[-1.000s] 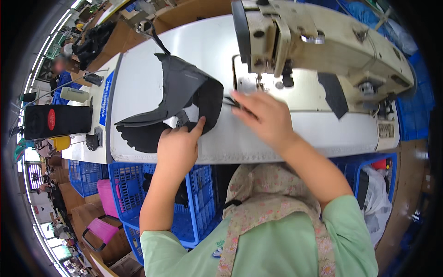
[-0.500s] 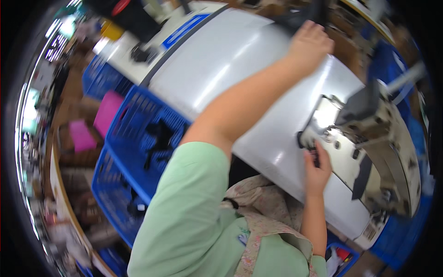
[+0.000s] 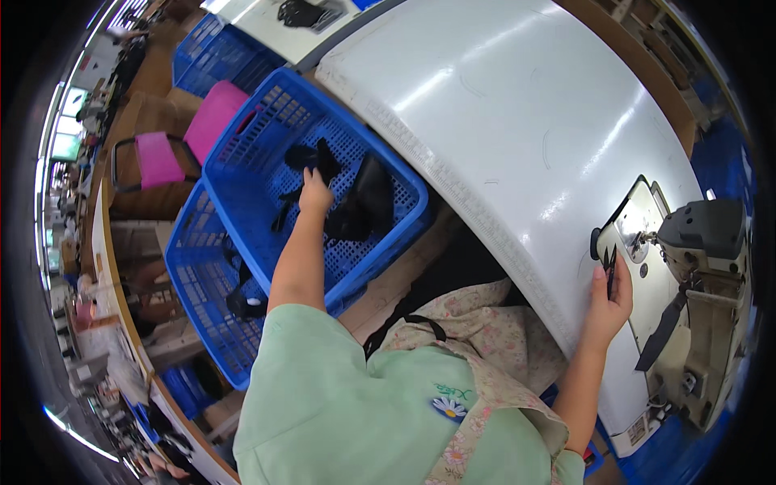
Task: The person trims thread from a shoe component using snips, places it into a crate, and retrieves new pieces. They align and sew the pieces together using a sewing machine, trim the thread with snips, and thread the sewing machine needle by hand.
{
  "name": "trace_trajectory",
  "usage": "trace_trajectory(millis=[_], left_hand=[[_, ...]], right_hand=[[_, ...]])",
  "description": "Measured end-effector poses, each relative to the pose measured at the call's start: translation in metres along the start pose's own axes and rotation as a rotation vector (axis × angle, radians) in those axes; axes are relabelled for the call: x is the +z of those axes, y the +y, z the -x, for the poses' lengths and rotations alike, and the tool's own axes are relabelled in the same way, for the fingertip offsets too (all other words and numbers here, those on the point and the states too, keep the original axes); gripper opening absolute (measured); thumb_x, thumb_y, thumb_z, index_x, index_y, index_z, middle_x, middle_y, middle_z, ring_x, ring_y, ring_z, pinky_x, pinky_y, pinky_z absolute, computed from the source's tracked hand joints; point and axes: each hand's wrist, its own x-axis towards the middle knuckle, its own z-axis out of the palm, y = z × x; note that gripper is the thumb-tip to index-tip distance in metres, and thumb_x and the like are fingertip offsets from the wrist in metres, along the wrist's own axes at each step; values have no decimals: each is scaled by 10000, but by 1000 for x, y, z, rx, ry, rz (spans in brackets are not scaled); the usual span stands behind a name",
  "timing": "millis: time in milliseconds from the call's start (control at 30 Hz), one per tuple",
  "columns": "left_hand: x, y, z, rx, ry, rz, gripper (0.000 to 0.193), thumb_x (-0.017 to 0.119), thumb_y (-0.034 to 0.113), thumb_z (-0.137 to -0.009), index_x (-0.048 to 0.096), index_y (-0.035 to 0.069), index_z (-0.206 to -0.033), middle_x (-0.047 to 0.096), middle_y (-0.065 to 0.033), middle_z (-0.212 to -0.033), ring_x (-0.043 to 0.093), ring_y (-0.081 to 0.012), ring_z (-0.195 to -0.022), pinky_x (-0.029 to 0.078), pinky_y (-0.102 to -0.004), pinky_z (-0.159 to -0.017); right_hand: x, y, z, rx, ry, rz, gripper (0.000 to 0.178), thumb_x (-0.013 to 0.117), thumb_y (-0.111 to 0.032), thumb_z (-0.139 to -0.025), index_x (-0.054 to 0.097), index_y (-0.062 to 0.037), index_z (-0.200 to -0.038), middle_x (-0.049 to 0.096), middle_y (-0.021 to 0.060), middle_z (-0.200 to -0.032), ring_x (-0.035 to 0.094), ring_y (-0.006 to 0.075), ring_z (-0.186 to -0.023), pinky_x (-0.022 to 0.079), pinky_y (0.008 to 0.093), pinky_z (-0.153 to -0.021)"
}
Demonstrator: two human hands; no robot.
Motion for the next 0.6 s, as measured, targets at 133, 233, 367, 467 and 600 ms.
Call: trace_trajectory(millis=[133, 233, 367, 467, 600], left_hand=[[28, -119, -50, -75, 133, 32, 813, 564, 69, -752, 195, 16, -1475, 113, -305, -1519, 339, -464, -1331, 336, -420, -1097], [70, -78, -51, -214, 4, 200, 906, 644, 103, -743, 137, 60, -1493, 67, -342, -1505, 362, -488, -1304, 266, -417, -1135], [61, -63, -48, -258, -261, 15, 566, 596, 325, -846, 471, 104, -1352, 407, -243, -1398, 478, -357, -1246, 273, -432, -1105], [56, -108, -54, 53, -239, -217, 475, 418, 442, -934, 711, 84, -1042, 675, -140, -1096, 588, -280, -1127, 443, -452, -930], [4, -138, -52, 44, 298, 263, 350, 538, 357, -899, 686, 49, -974, 692, -183, -919, 655, -371, -857, 499, -444, -782]], right_hand=[[15, -12, 3, -15, -65, -63, 379, 663, -29, -856, 586, 15, -1225, 626, 69, -1149, 593, 115, -977, 460, 246, -880], [16, -8, 1, -39, -25, 36, 374, 667, -32, -852, 593, 12, -1216, 623, 73, -1151, 595, 125, -997, 456, 248, -895], [11, -16, 4, -49, -43, 100, 363, 673, -35, -849, 603, 7, -1203, 624, 70, -1144, 596, 130, -999, 458, 250, -894], [16, -15, 1, -74, -58, 112, 359, 682, -45, -846, 611, 2, -1195, 628, 70, -1136, 597, 124, -986, 461, 246, -885], [21, -11, 1, -94, -31, 62, 362, 695, -65, -843, 618, -5, -1191, 640, 64, -1104, 595, 114, -956, 464, 240, -870]])
